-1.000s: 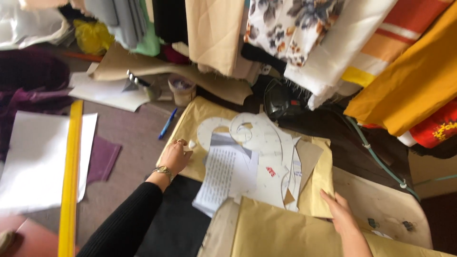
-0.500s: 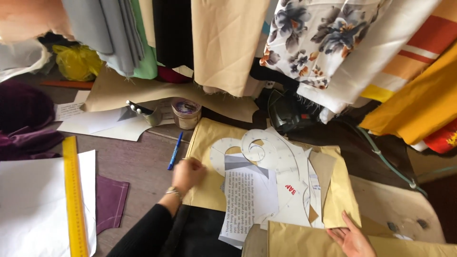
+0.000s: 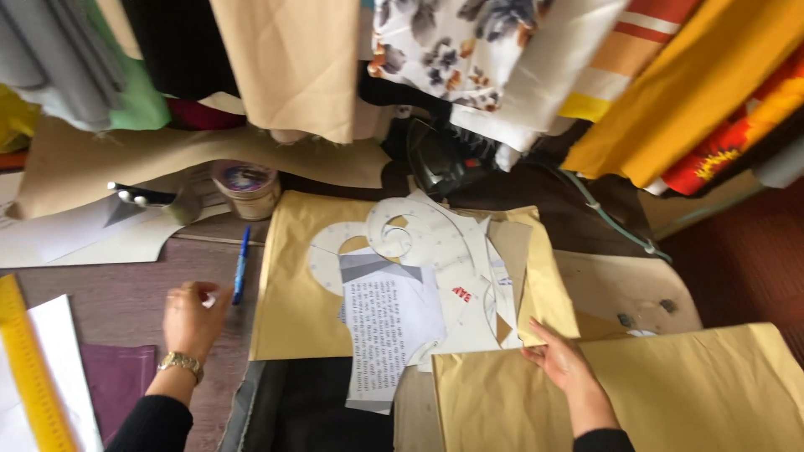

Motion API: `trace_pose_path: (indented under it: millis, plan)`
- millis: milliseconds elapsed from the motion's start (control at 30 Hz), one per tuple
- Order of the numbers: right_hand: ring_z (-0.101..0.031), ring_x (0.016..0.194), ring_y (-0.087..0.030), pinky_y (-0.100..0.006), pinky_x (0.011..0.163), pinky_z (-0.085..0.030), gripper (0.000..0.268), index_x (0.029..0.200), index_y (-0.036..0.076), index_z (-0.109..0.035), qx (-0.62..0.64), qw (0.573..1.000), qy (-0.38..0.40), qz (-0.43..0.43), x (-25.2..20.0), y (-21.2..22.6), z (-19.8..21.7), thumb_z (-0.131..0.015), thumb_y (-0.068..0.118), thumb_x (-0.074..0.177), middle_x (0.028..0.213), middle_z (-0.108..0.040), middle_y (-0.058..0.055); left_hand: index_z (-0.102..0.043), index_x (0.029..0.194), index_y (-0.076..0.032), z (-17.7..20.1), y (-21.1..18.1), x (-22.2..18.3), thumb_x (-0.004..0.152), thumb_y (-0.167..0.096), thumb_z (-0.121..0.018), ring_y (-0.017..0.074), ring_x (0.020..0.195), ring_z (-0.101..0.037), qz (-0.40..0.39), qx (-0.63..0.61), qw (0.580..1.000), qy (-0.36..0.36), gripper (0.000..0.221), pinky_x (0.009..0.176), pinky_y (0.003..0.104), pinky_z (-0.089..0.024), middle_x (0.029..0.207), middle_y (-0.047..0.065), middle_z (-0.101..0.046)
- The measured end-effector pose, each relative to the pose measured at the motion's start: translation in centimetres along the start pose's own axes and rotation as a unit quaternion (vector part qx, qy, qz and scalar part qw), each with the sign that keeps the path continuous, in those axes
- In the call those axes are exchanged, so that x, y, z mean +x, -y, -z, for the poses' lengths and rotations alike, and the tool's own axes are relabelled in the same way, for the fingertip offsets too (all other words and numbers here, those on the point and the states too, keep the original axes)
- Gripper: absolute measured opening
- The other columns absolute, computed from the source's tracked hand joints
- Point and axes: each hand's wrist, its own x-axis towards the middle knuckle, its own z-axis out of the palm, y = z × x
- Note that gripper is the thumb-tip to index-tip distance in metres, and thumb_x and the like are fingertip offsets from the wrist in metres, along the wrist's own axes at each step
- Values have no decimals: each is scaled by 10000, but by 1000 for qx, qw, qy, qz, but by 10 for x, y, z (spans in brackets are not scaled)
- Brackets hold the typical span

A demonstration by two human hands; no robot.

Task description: Organizing fabric and paper patterns on a workbench and cutting out a pattern using scissors.

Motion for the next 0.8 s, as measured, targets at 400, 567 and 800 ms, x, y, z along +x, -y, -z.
trace_pose_path:
  millis: [400, 567, 800]
  plan:
    - [-550, 1098, -333, -502, 804, -485, 581, 1275, 37, -531, 98, 991, 88, 32, 55, -21, -23, -785, 253, 799, 1274, -576, -170, -704, 1011, -108, -6, -47, -6, 775, -363, -793, 396, 747, -695, 4, -145, 980, 138, 359, 653, 518, -549, 744, 213, -699]
    - [-594, 899, -318, -331, 591, -500, 564, 1328, 102, -500, 77, 983, 164, -31, -18, 1, -72, -593, 377, 845, 1153, -639, -201, -493, 1288, 22, 75, -115, -23, 927, -114, -619, 336, 997, -607, 148, -271, 928, 210, 406, 832, 429, -522, 1176, 207, -620]
    - [-529, 584, -215, -296, 474, -506, 584, 1471, 208, -369, 109, 988, 98, -48, -40, 16, -106, -529, 377, 936, 1077, -585, -215, -575, 1095, -9, 61, -81, 9, 967, -104, -606, 302, 912, -578, 112, -244, 947, 180, 162, 680, 437, -489, 1087, 161, -635]
